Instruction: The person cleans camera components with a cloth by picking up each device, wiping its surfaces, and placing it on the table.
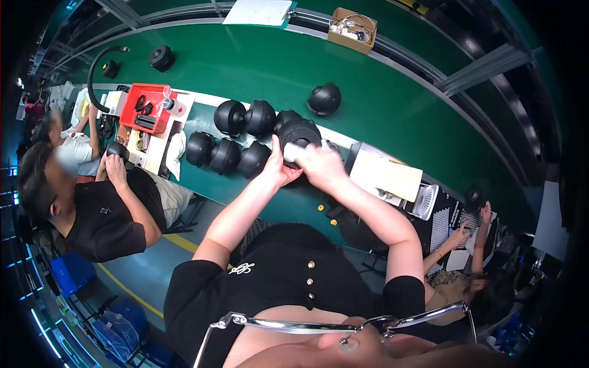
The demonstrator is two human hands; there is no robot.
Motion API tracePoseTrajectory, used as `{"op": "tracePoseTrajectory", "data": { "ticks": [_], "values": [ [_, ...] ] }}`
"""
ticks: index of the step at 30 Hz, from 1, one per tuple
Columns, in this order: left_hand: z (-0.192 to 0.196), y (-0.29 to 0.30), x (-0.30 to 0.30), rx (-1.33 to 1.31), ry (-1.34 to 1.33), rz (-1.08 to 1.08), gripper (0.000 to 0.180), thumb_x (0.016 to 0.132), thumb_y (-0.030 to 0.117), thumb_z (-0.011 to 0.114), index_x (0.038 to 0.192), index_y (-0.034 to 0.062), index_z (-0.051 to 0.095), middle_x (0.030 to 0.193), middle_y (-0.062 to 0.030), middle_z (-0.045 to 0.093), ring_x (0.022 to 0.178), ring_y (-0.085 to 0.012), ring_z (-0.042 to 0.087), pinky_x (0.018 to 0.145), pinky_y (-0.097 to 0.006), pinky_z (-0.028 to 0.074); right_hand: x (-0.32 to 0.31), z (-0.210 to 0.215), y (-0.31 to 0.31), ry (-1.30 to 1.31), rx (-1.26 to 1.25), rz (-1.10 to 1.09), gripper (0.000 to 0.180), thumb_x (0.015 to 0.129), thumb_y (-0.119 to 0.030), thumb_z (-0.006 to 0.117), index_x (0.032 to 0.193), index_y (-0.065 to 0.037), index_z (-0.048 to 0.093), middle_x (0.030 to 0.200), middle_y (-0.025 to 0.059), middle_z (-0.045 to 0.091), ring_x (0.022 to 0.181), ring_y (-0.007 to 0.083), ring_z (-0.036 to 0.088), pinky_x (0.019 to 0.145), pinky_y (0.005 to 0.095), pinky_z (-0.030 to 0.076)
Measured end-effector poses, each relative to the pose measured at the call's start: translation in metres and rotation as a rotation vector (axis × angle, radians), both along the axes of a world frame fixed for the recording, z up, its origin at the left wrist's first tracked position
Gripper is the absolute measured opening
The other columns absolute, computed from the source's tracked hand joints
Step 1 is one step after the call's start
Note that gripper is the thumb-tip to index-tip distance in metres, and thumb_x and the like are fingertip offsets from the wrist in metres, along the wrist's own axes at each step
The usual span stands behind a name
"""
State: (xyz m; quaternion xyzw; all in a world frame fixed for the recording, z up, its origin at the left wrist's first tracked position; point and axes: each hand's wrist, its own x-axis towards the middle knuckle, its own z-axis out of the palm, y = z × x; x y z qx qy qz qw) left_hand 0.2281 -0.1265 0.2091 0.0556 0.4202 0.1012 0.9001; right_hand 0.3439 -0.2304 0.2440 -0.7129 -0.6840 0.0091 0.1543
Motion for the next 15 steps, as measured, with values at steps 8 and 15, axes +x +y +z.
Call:
{"op": "tracePoseTrajectory", "data": {
  "ticks": [8,15],
  "values": [
    [-0.014,0.008,-0.006,0.019,0.06,-0.022,0.084,0.084,0.083,0.033,0.126,0.0143,0.054,0.121,-0.0031,0.064,0.112,-0.0189,0.063,0.087,-0.038,0.056,0.008,0.003,0.016,-0.053,0.11,-0.146,0.038,0.08,-0.019,0.061,0.117,-0.02,0.064,0.078,0.0097,0.056,0.06,0.026,0.063,0.05,0.0394,0.052],
    [-0.01,0.012,0.002,0.032,0.045,0.002,0.084,0.089,0.08,0.029,0.13,0.0113,0.053,0.119,-0.0091,0.064,0.109,-0.0238,0.065,0.092,-0.044,0.055,0.009,0.011,0.014,0.011,0.194,-0.118,0.041,0.077,-0.013,0.062,0.117,-0.022,0.063,0.076,0.0095,0.057,0.061,0.0258,0.064,0.05,0.0393,0.051]
  ]
}}
